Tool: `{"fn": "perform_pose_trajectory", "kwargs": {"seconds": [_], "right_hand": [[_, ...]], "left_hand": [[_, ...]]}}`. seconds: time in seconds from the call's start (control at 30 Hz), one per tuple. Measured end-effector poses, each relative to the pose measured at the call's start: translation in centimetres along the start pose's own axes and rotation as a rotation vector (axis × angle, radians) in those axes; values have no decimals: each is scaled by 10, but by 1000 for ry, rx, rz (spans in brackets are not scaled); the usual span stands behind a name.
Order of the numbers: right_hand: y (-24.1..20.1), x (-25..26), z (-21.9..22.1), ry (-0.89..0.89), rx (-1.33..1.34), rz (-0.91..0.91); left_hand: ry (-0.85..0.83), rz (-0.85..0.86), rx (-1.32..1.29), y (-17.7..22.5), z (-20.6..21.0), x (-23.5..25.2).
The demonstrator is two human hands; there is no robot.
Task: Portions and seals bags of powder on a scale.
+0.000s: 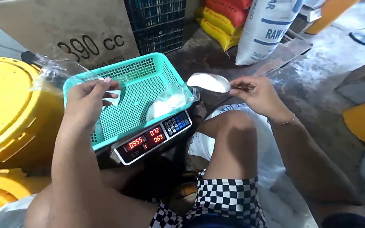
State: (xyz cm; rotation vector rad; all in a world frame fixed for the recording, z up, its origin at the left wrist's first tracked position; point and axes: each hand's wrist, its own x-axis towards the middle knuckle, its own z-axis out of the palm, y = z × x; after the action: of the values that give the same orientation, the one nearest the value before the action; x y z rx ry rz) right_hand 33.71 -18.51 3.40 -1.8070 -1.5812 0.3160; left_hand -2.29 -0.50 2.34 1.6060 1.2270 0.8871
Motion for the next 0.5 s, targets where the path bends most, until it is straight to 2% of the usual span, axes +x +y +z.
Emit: {"fn": "perform_pose_trajectory", "kwargs": {"seconds": [0.1,0.2,0.5], "right_hand": [[-8,17,6,-88,-31,-59],[-19,28,10,-97,-121,-119],[-44,46,8,-196,-262,-156]], "left_hand": [[14,13,6,4,-6,-2],[30,21,3,6,-11,-4],[35,13,-21,11,-17,-7]]}}
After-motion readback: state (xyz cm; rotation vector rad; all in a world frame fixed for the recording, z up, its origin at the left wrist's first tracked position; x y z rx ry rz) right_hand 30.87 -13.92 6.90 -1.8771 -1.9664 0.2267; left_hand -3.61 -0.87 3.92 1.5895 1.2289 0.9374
